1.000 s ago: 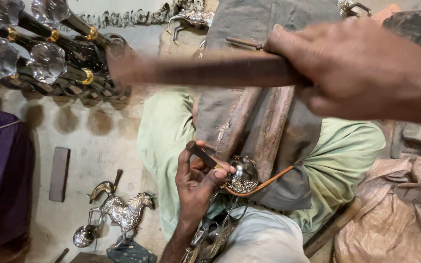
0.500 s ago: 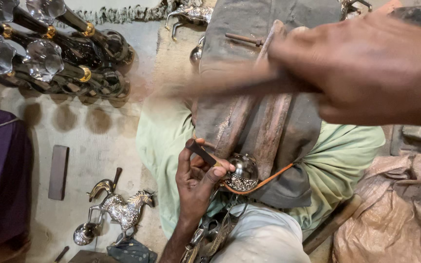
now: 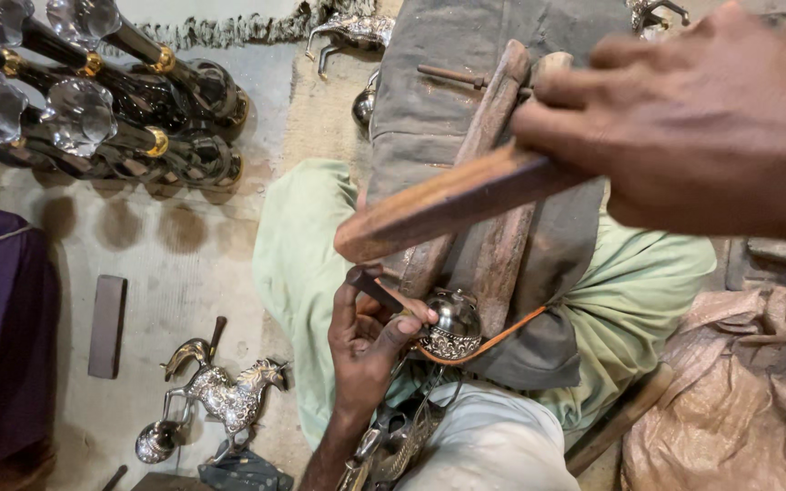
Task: The person sits on the floor holding a small punch against a silver ornamental metal piece and repeatedly strikes the punch with a wooden mallet to shape and decorate it, repositioning the piece and punch between strikes.
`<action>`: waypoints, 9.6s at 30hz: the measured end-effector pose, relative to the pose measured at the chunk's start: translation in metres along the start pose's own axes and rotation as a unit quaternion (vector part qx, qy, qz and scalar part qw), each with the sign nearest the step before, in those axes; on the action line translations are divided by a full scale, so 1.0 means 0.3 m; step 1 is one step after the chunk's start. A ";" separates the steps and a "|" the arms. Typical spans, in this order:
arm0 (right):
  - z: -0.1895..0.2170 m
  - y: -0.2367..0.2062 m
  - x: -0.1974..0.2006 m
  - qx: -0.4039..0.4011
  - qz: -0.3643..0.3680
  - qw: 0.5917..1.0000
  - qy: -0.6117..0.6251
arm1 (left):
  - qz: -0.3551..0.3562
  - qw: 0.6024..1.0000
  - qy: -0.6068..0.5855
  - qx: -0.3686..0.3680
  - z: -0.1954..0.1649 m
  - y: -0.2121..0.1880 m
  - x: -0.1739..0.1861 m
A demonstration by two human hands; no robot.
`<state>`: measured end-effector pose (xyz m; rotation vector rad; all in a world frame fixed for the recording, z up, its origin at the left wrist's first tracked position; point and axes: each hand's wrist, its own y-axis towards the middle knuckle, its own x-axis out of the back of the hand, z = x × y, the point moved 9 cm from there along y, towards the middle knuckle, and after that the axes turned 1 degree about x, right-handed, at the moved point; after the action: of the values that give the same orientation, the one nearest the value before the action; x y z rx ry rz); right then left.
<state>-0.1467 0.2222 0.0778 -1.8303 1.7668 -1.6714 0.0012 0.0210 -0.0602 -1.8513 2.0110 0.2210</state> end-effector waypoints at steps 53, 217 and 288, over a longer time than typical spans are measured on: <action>1.099 -0.284 -0.735 0.295 -0.197 0.138 0.925 | 0.198 0.913 0.187 -0.304 -0.105 -0.537 -0.494; 0.116 -0.517 -0.230 -0.125 -0.544 0.827 -0.064 | -0.004 0.950 0.219 -0.222 -0.075 -0.196 -0.172; 0.134 -0.512 -0.276 -0.075 -0.539 0.834 0.095 | -0.022 0.915 0.318 -0.248 -0.080 -0.217 -0.186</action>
<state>0.0035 0.3105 0.1188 -3.1634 0.8483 -2.0555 0.0635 0.0559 -0.0071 -2.5344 2.5025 0.1314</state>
